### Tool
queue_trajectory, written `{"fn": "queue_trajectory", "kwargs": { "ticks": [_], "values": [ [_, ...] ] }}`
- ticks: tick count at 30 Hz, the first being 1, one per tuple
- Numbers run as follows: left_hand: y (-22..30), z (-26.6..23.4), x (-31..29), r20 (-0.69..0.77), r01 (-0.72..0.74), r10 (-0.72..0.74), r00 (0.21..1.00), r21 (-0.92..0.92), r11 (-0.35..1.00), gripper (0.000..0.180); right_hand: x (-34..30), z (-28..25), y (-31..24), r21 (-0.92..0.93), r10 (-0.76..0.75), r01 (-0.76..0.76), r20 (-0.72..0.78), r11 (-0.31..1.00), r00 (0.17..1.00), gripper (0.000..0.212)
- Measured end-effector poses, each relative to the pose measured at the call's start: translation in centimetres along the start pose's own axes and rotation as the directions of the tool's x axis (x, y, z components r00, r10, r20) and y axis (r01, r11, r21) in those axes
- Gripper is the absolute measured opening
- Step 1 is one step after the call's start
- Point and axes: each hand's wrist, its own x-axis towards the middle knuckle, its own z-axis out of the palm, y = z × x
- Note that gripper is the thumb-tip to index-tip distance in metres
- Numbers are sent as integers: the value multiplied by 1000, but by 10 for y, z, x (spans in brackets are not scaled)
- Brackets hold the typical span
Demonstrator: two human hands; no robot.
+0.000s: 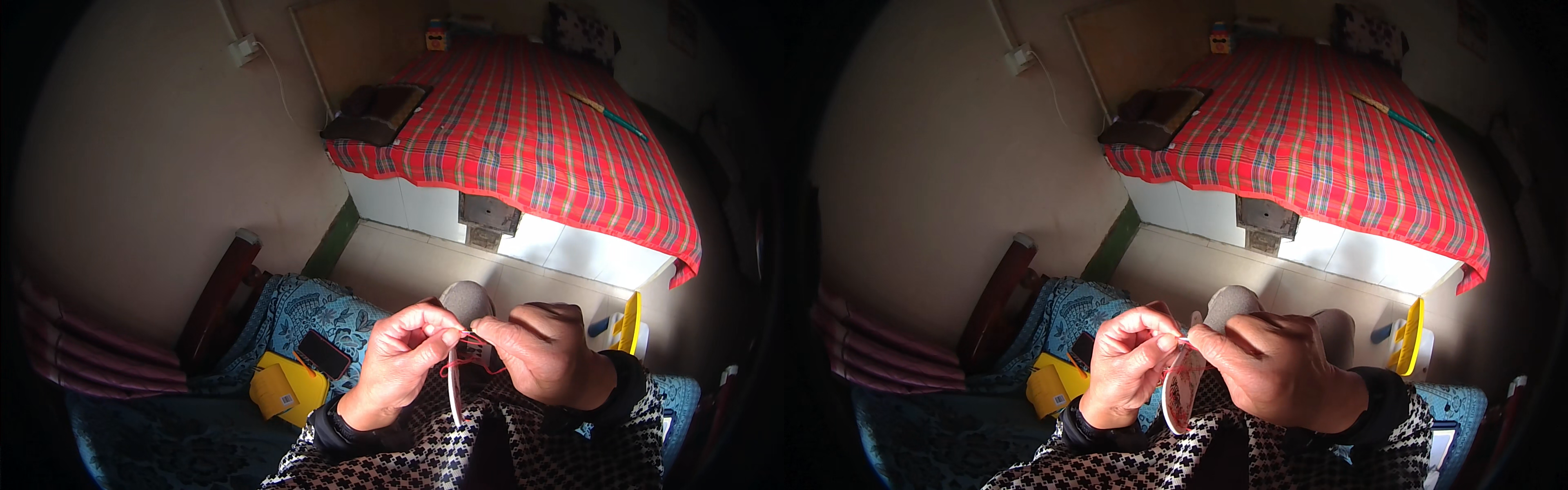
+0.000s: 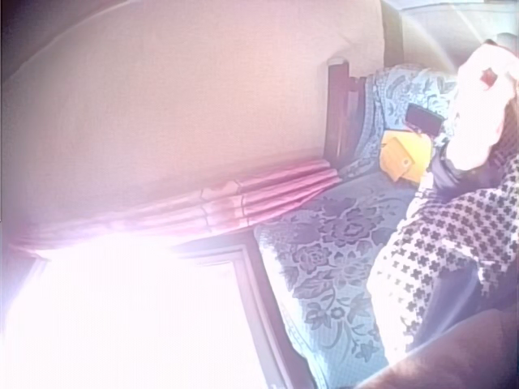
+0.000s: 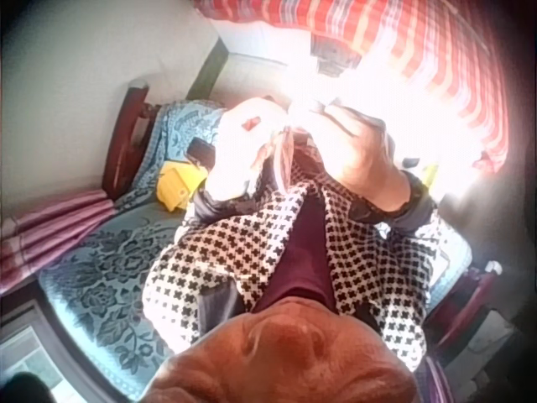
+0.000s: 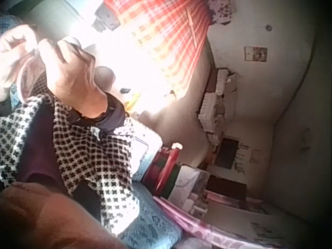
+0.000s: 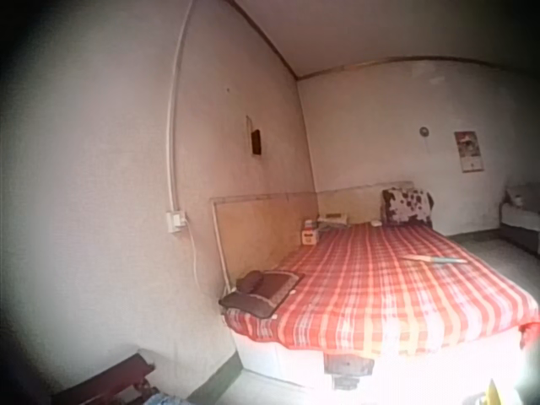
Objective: The person embroiders a panda and bamboo design onto a shoe insole using a needle and red thread. They repeatedly insert the needle through the insole, pull the thread, and adjust the work while seated.
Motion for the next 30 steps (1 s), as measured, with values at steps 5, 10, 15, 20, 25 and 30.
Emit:
{"fn": "queue_trajectory", "kwargs": {
  "ticks": [5,10,15,20,25,30],
  "values": [
    [-2,-2,1,14,-12,12,1000,4,1000,6,-1,0,1,-6,-11,11,12,1000,1000,34],
    [-2,-3,1,26,16,-15,1000,-48,999,6,-1,0,2,1,-12,12,7,1000,1000,34],
    [-3,-3,1,13,8,-8,1000,-9,1000,5,0,1,3,2,-22,22,2,1000,1000,34],
    [-4,-5,1,10,-9,9,1000,2,1000,4,0,3,3,-3,-15,15,16,1000,1000,34],
    [-4,-4,0,-7,-7,7,1000,18,1000,3,0,5,2,-11,-23,23,11,1000,1000,32],
    [-3,-2,1,-4,1,-1,1000,10,1000,3,2,4,1,-38,-24,24,2,999,1000,29]
  ]
}}
